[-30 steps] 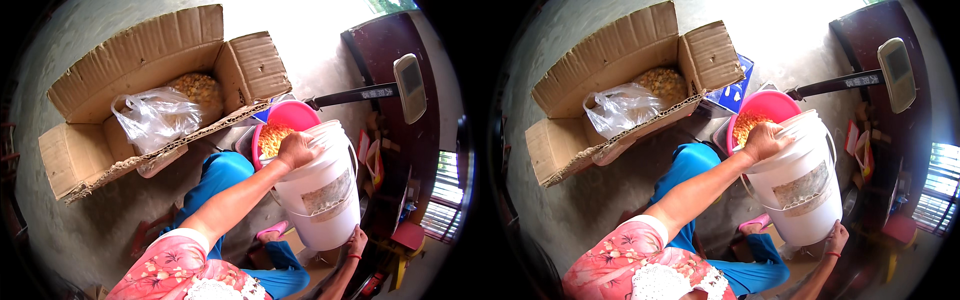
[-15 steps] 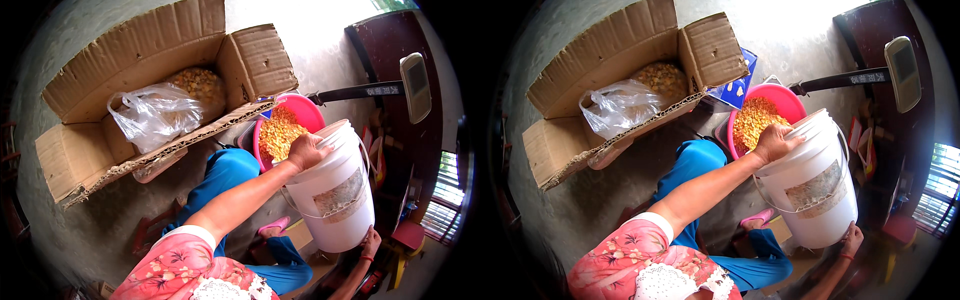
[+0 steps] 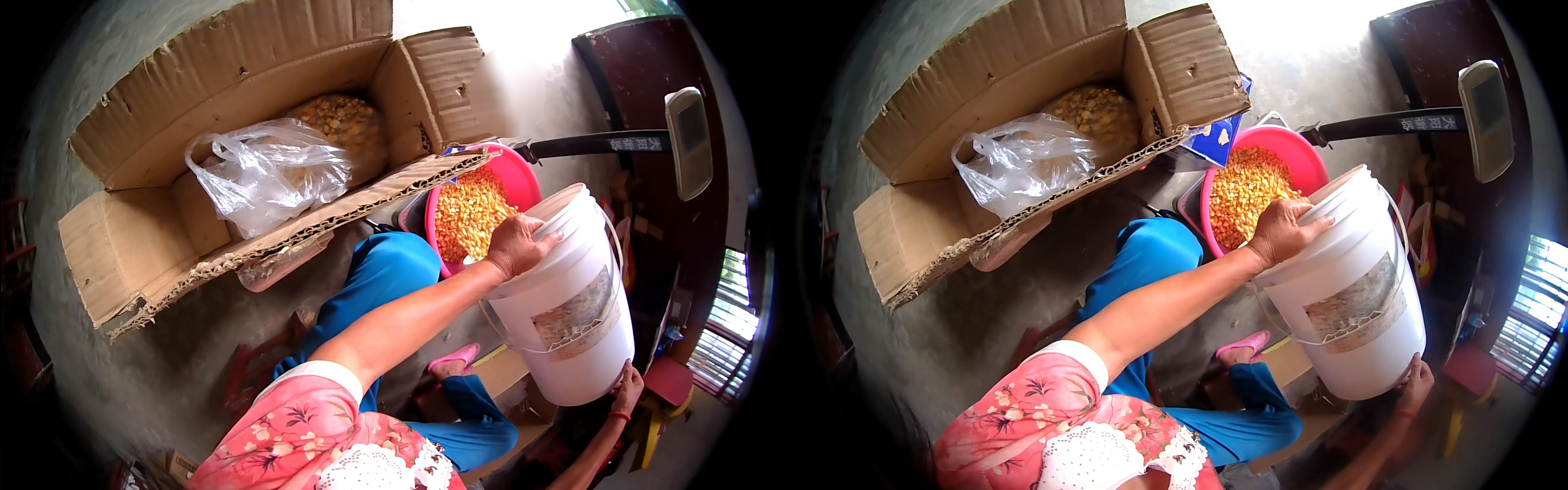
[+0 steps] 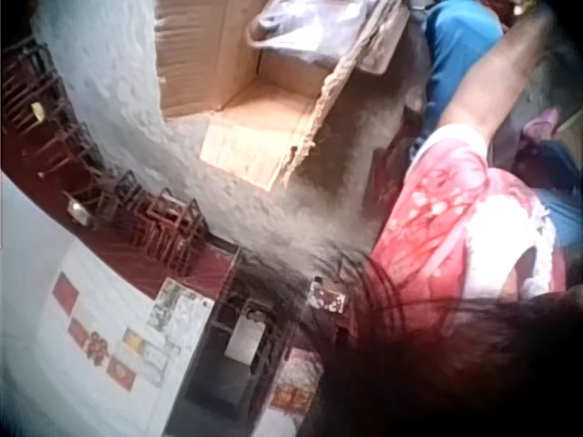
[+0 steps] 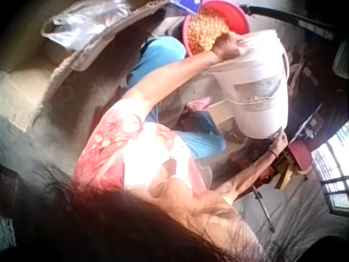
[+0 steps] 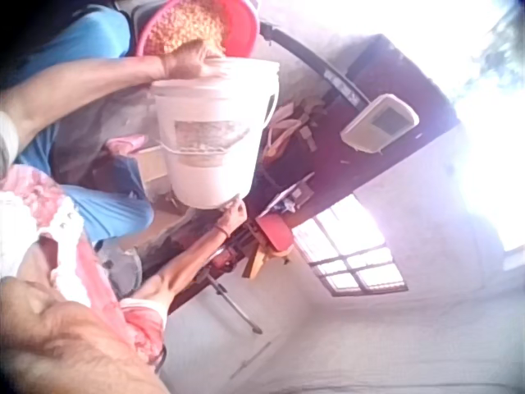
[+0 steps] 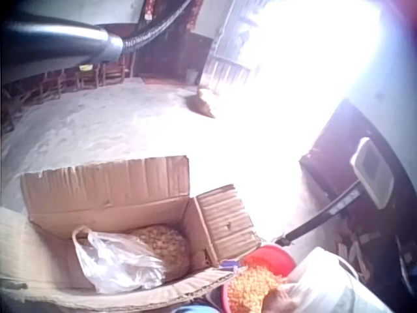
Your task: The person pours corn kernels from a bucket into a bowl, scoops kernels into a plastic bag, and weighs the bag on a digital scale.
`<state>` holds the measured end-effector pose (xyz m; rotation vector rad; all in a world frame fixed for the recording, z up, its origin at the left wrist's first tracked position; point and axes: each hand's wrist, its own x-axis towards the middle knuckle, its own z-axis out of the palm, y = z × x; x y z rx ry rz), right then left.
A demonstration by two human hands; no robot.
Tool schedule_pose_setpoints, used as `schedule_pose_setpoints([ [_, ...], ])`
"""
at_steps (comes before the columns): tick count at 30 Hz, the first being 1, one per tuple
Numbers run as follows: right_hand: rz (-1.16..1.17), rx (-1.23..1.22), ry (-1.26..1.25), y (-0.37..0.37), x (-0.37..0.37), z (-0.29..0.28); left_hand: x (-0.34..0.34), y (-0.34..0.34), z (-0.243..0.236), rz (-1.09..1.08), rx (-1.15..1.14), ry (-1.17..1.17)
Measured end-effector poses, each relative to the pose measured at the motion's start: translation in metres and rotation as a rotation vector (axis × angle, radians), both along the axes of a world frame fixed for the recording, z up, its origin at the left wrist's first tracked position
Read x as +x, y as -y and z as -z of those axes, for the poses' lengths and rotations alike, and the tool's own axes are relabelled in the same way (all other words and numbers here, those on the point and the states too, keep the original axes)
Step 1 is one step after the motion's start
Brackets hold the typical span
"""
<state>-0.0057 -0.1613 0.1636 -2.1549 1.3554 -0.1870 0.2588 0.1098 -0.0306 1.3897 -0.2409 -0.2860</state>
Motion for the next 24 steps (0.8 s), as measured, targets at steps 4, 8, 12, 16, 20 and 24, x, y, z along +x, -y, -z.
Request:
schedule_pose_setpoints([
  [4, 0.004, -0.061, 0.017, 0.010, 0.009, 0.001, -0.004, 0.003, 0.005, 0.011, -0.031, -0.045],
  [8, -0.025, -0.059, 0.005, 0.015, 0.009, -0.003, -0.005, 0.001, 0.002, -0.003, -0.021, -0.055],
  [12, -0.033, -0.081, -0.028, 0.015, 0.006, -0.010, -0.004, -0.007, -0.006, -0.001, -0.026, -0.086],
  [16, -0.047, -0.105, 0.001, 0.014, 0.013, -0.016, -0.005, -0.001, -0.003, -0.020, -0.069, -0.064],
  [20, -0.040, -0.148, -0.005, -0.003, 0.016, -0.016, -0.008, -0.004, -0.005, -0.040, -0.073, -0.028],
  [24, -0.047, -0.172, 0.007, -0.004, 0.016, -0.019, -0.010, -0.001, -0.005, -0.024, -0.096, -0.013],
])
